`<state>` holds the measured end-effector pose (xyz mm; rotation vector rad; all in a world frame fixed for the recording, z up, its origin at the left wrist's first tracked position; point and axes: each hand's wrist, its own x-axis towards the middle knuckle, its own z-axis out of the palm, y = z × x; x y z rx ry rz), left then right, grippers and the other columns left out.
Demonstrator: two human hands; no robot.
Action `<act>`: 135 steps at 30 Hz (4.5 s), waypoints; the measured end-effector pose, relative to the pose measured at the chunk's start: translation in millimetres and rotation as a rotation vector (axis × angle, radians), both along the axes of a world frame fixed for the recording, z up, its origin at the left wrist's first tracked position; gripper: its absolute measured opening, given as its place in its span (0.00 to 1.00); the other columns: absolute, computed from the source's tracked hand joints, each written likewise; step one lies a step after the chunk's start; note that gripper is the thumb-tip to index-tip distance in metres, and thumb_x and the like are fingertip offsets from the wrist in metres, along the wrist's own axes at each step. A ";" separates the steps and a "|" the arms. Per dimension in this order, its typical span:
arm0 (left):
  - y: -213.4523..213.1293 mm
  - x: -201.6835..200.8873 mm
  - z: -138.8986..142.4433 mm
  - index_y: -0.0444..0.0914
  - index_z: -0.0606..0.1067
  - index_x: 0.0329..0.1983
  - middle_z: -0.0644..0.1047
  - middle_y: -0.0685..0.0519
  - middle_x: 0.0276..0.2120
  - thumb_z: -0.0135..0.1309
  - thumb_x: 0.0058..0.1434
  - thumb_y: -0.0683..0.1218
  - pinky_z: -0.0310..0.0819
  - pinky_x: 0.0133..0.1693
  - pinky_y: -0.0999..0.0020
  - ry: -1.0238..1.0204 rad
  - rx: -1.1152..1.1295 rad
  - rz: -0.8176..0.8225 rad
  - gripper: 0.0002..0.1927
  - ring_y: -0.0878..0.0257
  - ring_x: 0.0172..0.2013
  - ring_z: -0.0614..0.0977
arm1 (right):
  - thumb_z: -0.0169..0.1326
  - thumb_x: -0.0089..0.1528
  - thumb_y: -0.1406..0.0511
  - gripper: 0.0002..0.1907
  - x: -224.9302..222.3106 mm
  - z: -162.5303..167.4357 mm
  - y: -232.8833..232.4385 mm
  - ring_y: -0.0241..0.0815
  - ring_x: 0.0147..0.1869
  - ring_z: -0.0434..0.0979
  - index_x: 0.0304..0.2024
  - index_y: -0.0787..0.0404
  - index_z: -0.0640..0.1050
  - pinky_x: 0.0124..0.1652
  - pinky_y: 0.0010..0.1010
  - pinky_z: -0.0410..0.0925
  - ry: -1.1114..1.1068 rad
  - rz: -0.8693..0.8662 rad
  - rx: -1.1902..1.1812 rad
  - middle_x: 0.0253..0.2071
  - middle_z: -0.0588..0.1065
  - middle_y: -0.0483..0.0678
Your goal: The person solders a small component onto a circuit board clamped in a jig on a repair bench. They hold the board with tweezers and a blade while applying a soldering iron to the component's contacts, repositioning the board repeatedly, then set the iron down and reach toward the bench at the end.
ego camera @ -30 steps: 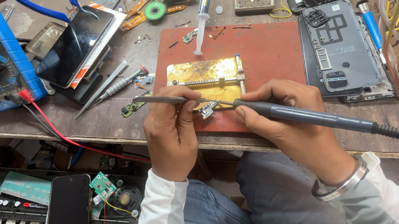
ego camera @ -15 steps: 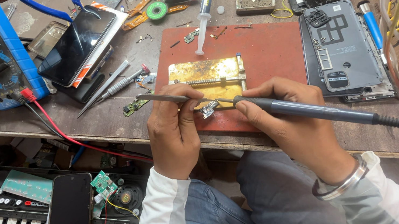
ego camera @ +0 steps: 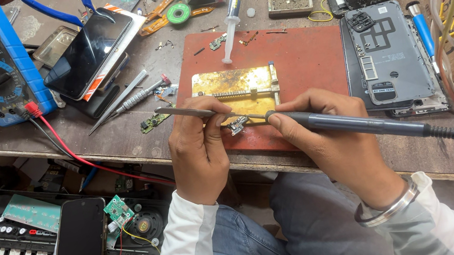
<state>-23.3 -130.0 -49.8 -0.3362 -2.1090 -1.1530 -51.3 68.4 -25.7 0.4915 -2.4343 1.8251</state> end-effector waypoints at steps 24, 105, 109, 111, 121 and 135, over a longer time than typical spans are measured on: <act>-0.8 -1.0 3.2 0.36 0.72 0.46 0.77 0.48 0.43 0.49 0.72 0.37 0.75 0.48 0.60 -0.002 0.005 -0.016 0.03 0.51 0.46 0.81 | 0.63 0.60 0.65 0.11 -0.6 1.3 0.5 0.25 0.32 0.77 0.40 0.66 0.83 0.31 0.18 0.69 -0.030 -0.009 -0.015 0.29 0.82 0.46; -5.2 0.8 5.0 0.36 0.72 0.47 0.77 0.49 0.43 0.49 0.73 0.37 0.74 0.49 0.61 0.001 -0.022 -0.056 0.03 0.51 0.46 0.81 | 0.64 0.58 0.66 0.08 2.0 5.5 1.0 0.25 0.28 0.75 0.37 0.66 0.84 0.28 0.20 0.68 0.044 -0.010 0.049 0.26 0.81 0.45; -5.1 0.7 4.1 0.36 0.72 0.47 0.77 0.49 0.43 0.49 0.73 0.37 0.74 0.48 0.61 0.002 -0.023 -0.053 0.03 0.51 0.46 0.81 | 0.64 0.58 0.66 0.08 1.2 5.4 0.9 0.25 0.28 0.75 0.37 0.66 0.84 0.28 0.20 0.68 0.046 -0.011 0.059 0.25 0.80 0.44; -5.2 0.7 3.5 0.36 0.72 0.47 0.77 0.49 0.43 0.49 0.73 0.37 0.74 0.47 0.62 0.000 -0.014 -0.051 0.03 0.52 0.45 0.81 | 0.64 0.58 0.66 0.08 1.3 5.1 0.9 0.25 0.28 0.75 0.36 0.66 0.84 0.27 0.20 0.68 0.050 -0.017 0.067 0.25 0.80 0.44; -7.9 2.8 0.9 0.36 0.72 0.48 0.76 0.50 0.43 0.46 0.75 0.36 0.75 0.47 0.67 0.004 0.125 -0.063 0.04 0.59 0.42 0.81 | 0.63 0.60 0.67 0.09 3.7 2.9 1.5 0.27 0.34 0.79 0.41 0.67 0.83 0.32 0.19 0.70 0.006 -0.030 -0.026 0.31 0.83 0.47; -9.0 3.9 0.8 0.36 0.72 0.46 0.74 0.50 0.41 0.47 0.73 0.35 0.72 0.42 0.67 0.010 0.083 -0.018 0.04 0.59 0.38 0.78 | 0.66 0.57 0.66 0.11 5.3 3.9 1.4 0.28 0.31 0.80 0.41 0.64 0.84 0.32 0.21 0.71 0.113 0.019 0.095 0.29 0.83 0.46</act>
